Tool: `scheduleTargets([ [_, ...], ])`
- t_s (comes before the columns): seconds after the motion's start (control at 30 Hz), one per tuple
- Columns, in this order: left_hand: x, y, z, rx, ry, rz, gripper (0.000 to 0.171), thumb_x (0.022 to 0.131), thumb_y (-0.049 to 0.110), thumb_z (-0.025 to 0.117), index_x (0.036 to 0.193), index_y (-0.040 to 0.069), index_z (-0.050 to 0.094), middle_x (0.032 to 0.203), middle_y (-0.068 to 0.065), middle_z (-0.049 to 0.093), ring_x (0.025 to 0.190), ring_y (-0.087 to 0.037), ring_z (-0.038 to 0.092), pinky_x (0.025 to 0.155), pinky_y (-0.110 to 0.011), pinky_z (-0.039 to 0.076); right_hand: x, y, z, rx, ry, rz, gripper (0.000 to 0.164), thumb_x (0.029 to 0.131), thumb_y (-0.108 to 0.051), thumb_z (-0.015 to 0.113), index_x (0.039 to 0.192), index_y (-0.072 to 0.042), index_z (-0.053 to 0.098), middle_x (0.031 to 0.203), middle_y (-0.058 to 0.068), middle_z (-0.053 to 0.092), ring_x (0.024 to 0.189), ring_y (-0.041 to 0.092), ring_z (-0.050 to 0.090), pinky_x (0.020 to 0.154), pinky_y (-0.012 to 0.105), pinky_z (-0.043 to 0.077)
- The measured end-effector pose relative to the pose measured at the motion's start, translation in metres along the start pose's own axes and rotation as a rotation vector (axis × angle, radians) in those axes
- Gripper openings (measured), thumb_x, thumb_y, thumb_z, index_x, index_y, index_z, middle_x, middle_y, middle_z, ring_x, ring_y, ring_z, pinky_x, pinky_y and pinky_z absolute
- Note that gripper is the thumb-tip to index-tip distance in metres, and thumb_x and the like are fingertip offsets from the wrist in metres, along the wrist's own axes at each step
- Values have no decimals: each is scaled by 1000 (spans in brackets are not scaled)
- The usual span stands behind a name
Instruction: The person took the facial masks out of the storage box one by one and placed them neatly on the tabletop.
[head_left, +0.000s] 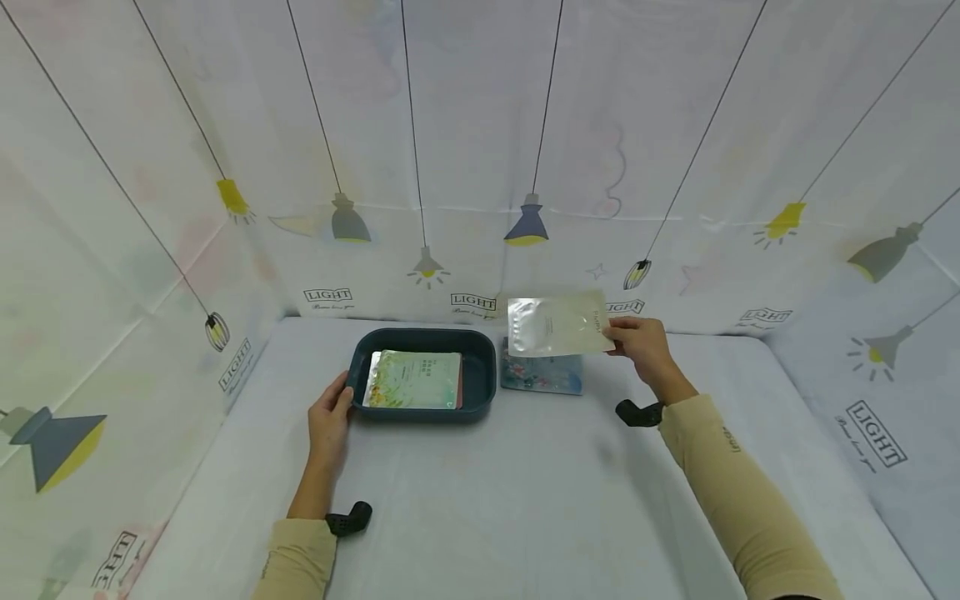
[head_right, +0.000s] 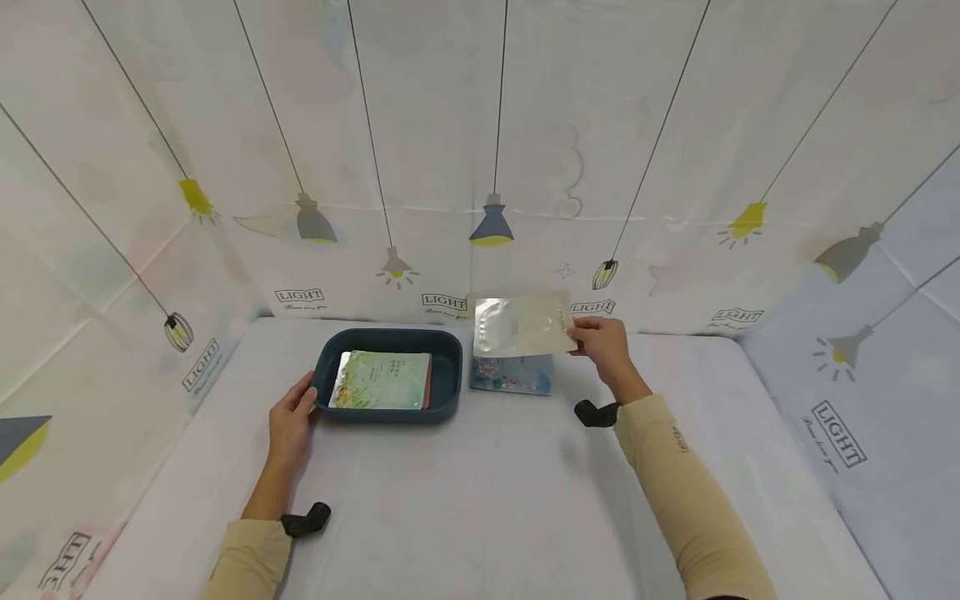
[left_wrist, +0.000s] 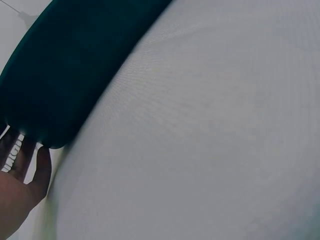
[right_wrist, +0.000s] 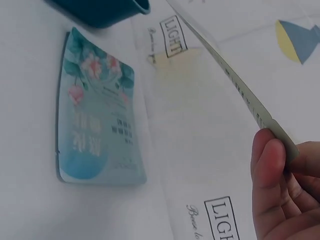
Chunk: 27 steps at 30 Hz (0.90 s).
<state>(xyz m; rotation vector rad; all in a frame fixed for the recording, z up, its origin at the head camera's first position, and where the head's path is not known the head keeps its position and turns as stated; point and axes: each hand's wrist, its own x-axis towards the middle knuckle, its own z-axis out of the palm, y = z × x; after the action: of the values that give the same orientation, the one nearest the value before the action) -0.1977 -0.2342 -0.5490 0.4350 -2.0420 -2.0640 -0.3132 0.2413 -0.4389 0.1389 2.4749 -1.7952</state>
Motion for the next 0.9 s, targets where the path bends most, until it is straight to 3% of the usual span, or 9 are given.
scheduleTargets([
  [0.13,0,-1,1,-9,-1,-9,46,103,24,49,147,14,44,153,-6,43,138,-18,43,92,-8,47,4,3,-10,-4,14,2,41,97,-9,58,131,13,52,105,7,60,71,-3,64,68,16,57],
  [0.23,1,-2,0,-21,-2,-6,46,103,24,49,147,13,44,152,-6,43,138,-19,43,88,-5,47,7,6,-17,-12,15,13,41,97,-10,58,131,12,51,107,6,58,72,-3,64,68,16,57],
  [0.37,1,-2,0,-8,1,-3,46,103,25,49,147,14,43,152,-6,43,139,-19,43,95,-11,48,9,11,-26,-21,7,24,44,97,-11,58,133,12,49,111,10,57,73,-3,63,69,17,57],
  [0.5,0,-1,0,0,-3,-12,46,103,25,48,148,15,43,153,-4,42,140,-17,42,107,-24,44,10,18,-36,-43,5,32,45,98,-13,58,134,12,49,106,5,58,73,-3,63,70,16,57],
  [0.7,0,0,0,-11,1,-17,46,103,24,48,147,14,43,153,-4,42,139,-17,42,104,-20,46,14,27,-57,-52,8,35,47,98,-15,58,134,12,48,90,-12,59,73,-3,63,70,17,57],
  [0.9,1,-1,0,-18,0,-18,45,103,22,48,147,14,44,153,-4,43,139,-17,42,101,-17,47,16,36,-70,-53,29,71,49,98,-17,58,136,11,46,88,-14,58,74,-3,63,71,17,57],
])
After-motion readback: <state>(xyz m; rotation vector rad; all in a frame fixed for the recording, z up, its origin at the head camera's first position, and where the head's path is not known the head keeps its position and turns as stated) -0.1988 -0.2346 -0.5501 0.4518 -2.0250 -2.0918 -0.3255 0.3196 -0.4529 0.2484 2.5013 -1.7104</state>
